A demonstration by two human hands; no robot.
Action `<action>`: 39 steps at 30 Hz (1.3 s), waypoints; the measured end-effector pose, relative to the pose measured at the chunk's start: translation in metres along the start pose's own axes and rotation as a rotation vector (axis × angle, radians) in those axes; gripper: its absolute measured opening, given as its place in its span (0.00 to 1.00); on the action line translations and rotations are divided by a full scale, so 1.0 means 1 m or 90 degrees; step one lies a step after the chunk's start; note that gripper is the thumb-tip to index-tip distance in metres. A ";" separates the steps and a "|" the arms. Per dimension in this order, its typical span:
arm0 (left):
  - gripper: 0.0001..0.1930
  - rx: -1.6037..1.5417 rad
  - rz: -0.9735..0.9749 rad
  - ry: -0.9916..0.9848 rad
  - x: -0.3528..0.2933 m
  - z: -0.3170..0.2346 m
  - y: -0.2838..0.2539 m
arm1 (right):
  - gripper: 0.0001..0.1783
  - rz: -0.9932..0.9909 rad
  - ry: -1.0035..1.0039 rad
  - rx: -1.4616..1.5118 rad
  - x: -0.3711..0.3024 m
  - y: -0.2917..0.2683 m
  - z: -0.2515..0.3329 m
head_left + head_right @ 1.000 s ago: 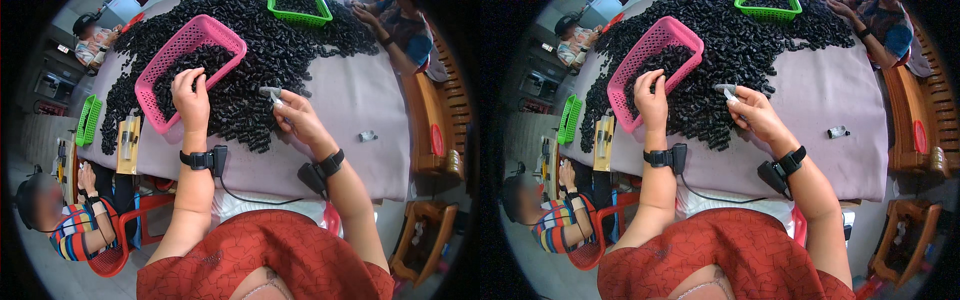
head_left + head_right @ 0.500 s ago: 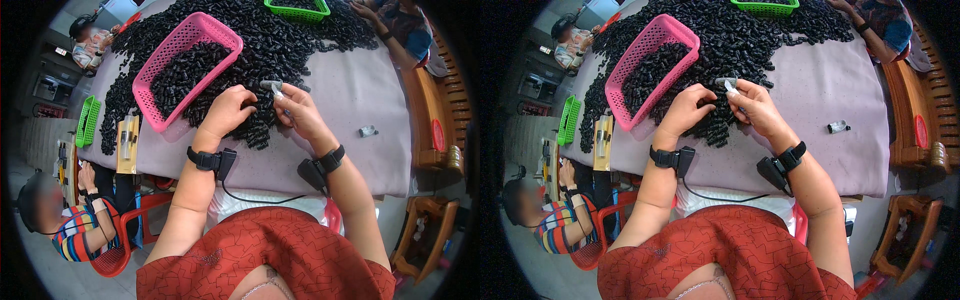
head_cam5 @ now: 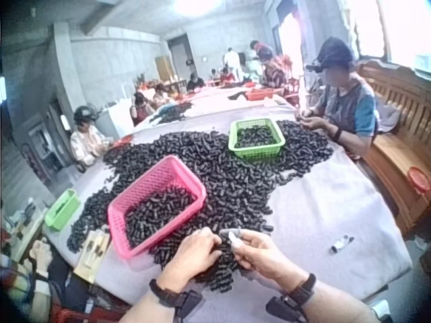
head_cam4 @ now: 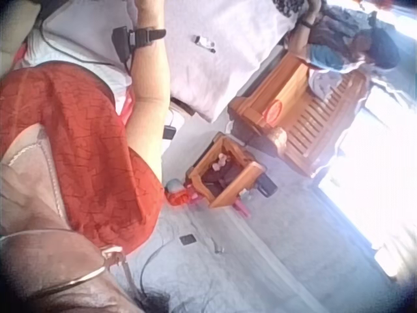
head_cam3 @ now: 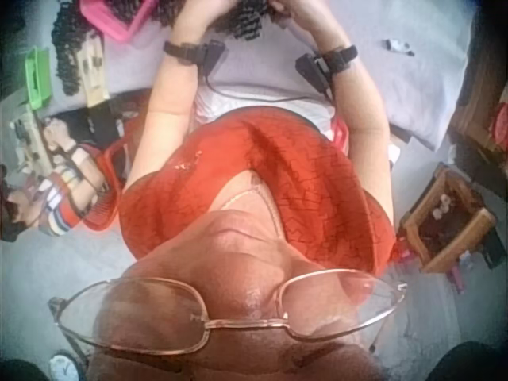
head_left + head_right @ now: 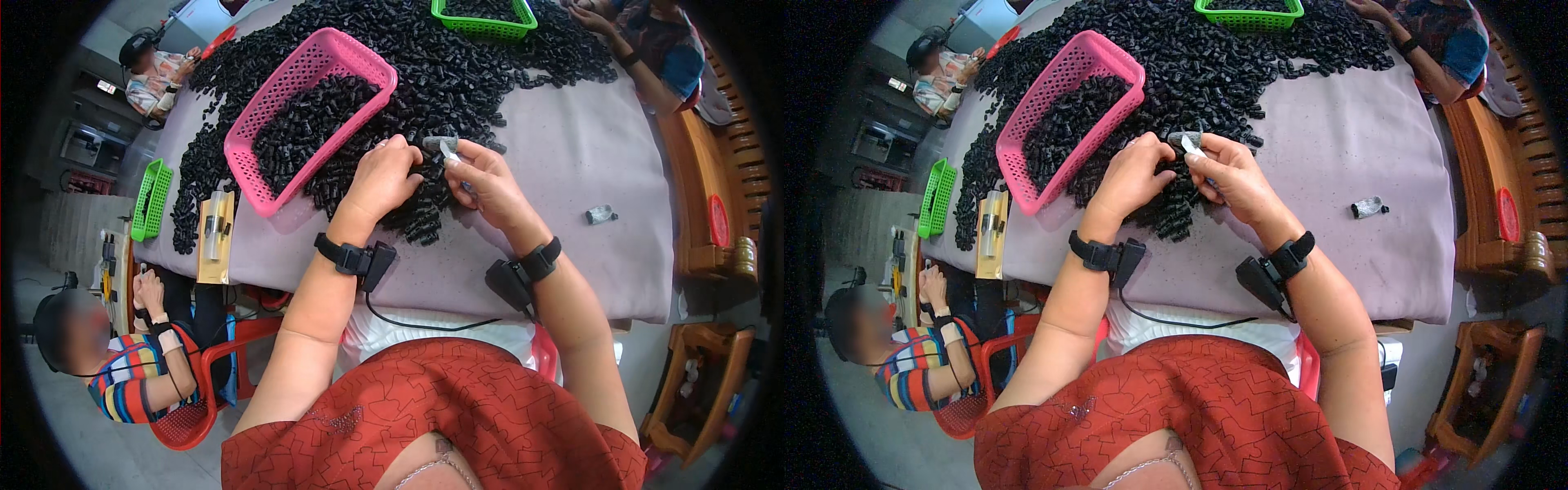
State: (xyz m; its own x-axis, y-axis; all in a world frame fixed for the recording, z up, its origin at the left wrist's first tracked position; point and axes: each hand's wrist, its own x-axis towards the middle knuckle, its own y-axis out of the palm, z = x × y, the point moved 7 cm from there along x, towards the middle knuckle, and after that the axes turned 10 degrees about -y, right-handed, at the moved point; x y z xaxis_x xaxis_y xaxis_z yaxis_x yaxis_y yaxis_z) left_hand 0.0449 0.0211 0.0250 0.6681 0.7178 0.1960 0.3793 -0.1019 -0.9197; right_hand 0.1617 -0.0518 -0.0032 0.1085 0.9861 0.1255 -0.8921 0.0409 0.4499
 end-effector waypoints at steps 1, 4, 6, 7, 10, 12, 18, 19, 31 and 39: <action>0.12 0.003 0.024 -0.011 0.002 0.000 0.001 | 0.12 0.008 0.001 -0.002 -0.001 0.001 0.000; 0.12 0.015 0.073 -0.029 0.008 -0.004 0.002 | 0.12 0.001 0.003 -0.012 -0.002 -0.001 0.001; 0.12 0.023 0.100 -0.037 0.011 -0.004 0.005 | 0.11 0.005 0.003 -0.011 -0.002 -0.001 0.001; 0.12 0.024 0.116 -0.036 0.012 -0.004 0.007 | 0.11 0.009 0.002 -0.011 -0.002 0.000 0.000; 0.12 0.007 0.146 -0.057 0.015 -0.001 0.008 | 0.12 0.004 0.009 -0.012 -0.001 0.001 0.000; 0.12 -0.011 0.160 -0.080 0.019 0.000 0.008 | 0.13 0.003 0.012 -0.012 -0.002 0.001 -0.001; 0.11 -0.109 0.164 -0.125 0.023 0.017 0.022 | 0.15 -0.004 0.005 -0.021 -0.001 -0.002 -0.002; 0.10 -0.228 0.159 -0.120 0.023 0.018 0.023 | 0.14 -0.004 0.005 -0.028 -0.001 -0.002 -0.002; 0.10 -0.725 0.259 -0.184 0.015 0.012 0.037 | 0.18 -0.016 -0.015 -0.152 0.000 -0.007 0.004; 0.08 -0.782 0.303 -0.172 0.008 0.015 0.038 | 0.17 -0.019 -0.021 -0.165 0.001 -0.003 -0.002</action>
State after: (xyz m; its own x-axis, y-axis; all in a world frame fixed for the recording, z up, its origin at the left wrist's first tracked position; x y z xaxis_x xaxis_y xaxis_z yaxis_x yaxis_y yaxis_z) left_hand 0.0555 0.0332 -0.0133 0.8021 0.5382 -0.2590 0.5669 -0.8225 0.0464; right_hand 0.1633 -0.0510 -0.0058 0.1471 0.9783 0.1456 -0.9703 0.1142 0.2132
